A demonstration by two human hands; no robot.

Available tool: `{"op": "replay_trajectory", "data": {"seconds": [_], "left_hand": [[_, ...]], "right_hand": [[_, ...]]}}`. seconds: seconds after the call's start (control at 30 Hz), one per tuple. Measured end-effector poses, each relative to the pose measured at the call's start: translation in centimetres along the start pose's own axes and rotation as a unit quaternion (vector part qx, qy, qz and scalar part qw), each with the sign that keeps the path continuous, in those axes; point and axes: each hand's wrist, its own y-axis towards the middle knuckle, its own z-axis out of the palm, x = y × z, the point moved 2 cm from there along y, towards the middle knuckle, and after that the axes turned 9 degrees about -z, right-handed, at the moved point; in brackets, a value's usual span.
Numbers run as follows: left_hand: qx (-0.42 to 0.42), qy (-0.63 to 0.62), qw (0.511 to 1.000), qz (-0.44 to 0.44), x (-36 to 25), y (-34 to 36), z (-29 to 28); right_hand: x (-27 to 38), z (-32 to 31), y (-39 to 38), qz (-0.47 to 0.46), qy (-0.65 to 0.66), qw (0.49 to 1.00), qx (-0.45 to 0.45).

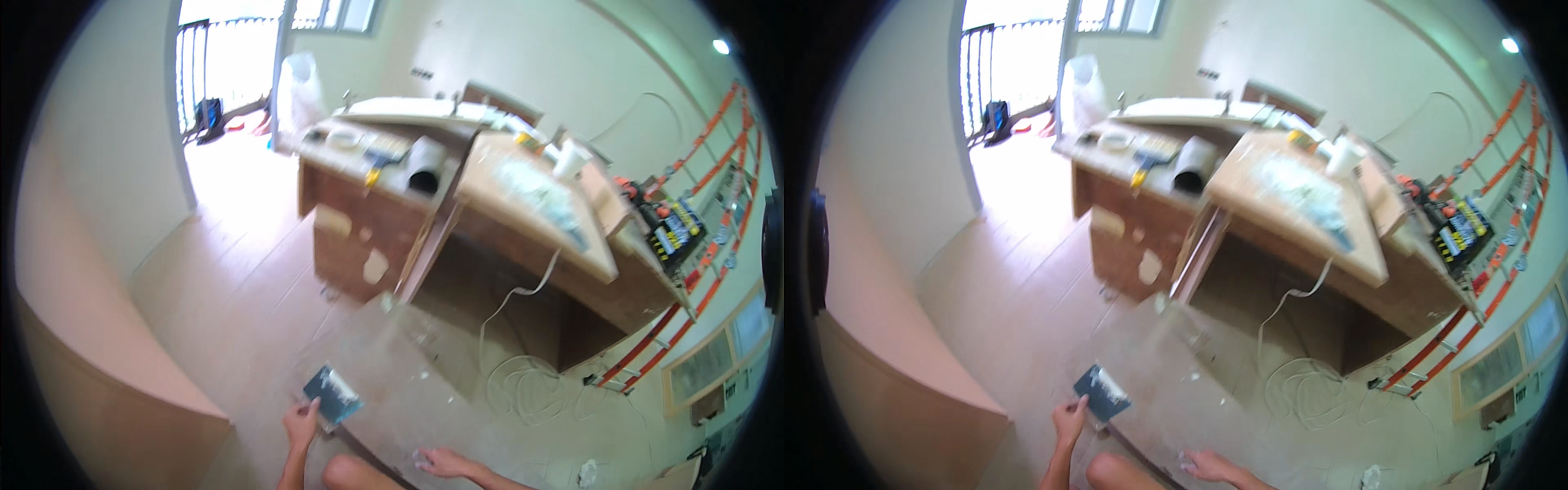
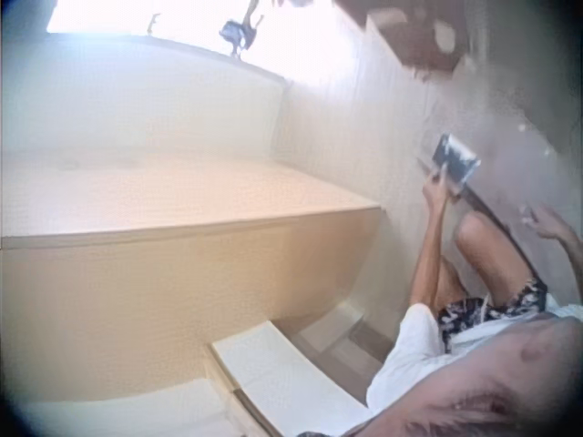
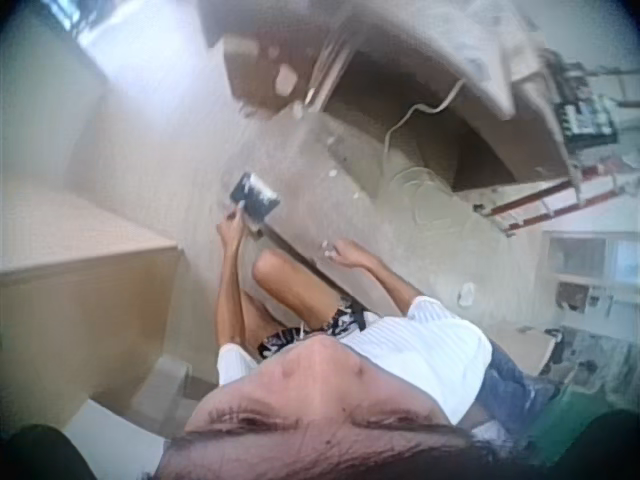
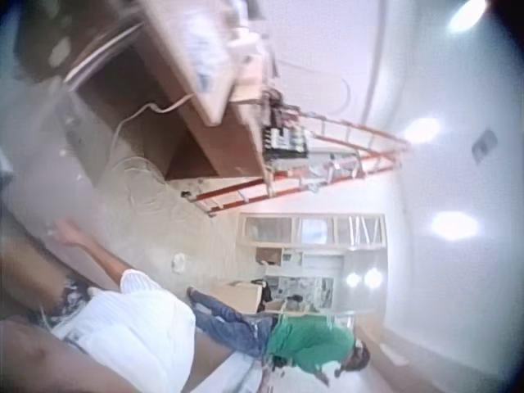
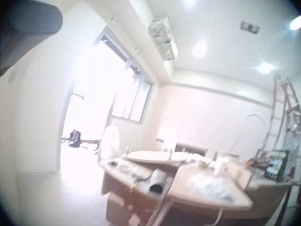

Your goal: The person applies joint compound to a wall corner using a putty knife, then uses a utility knife to scrape and smooth the surface. The person also uses a brush to apply a liquid substance to the corner and continues to smooth the compound with the putty knife.

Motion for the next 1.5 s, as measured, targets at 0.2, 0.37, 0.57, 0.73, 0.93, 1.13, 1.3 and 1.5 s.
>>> {"op": "replay_trajectory", "data": {"seconds": [0.2,0.37,0.57,0.73,0.93,1.13,1.3,1.5], "left_hand": [[-0.075,0.059,0.973,-0.212,4.8,-2.6,-10.2],[-0.247,0.017,0.937,-0.245,-4.1,-12.2,-20.7],[-0.235,-0.1,0.941,-0.221,-9.8,-15.2,-26.8],[-0.149,-0.15,0.952,-0.223,-24.6,-16.1,-25.7],[-0.011,-0.019,0.987,-0.16,-41.6,-14.8,-23.5],[0.143,0.255,0.951,-0.095,-35.1,-9.0,-25.8],[0.282,0.306,0.901,-0.128,-31.1,-5.5,-21.4],[0.444,0.268,0.846,0.128,-40.0,-13.7,-2.8]], "right_hand": [[-2.9,-1.3,-12.2,-0.101,0.049,0.986,-0.123],[-7.9,-1.7,-19.2,0.08,0.014,0.989,0.122],[-0.1,-13.0,-19.9,0.071,0.068,0.993,0.068],[13.3,-24.6,-20.9,0.16,0.226,0.96,-0.042],[16.1,-25.0,-23.3,0.133,0.25,0.91,-0.302],[15.2,-15.8,-30.0,0.385,0.334,0.806,-0.3],[19.0,-10.1,-37.9,0.51,0.282,0.685,-0.438],[20.2,-11.2,-39.7,0.352,0.525,0.329,-0.702]]}}
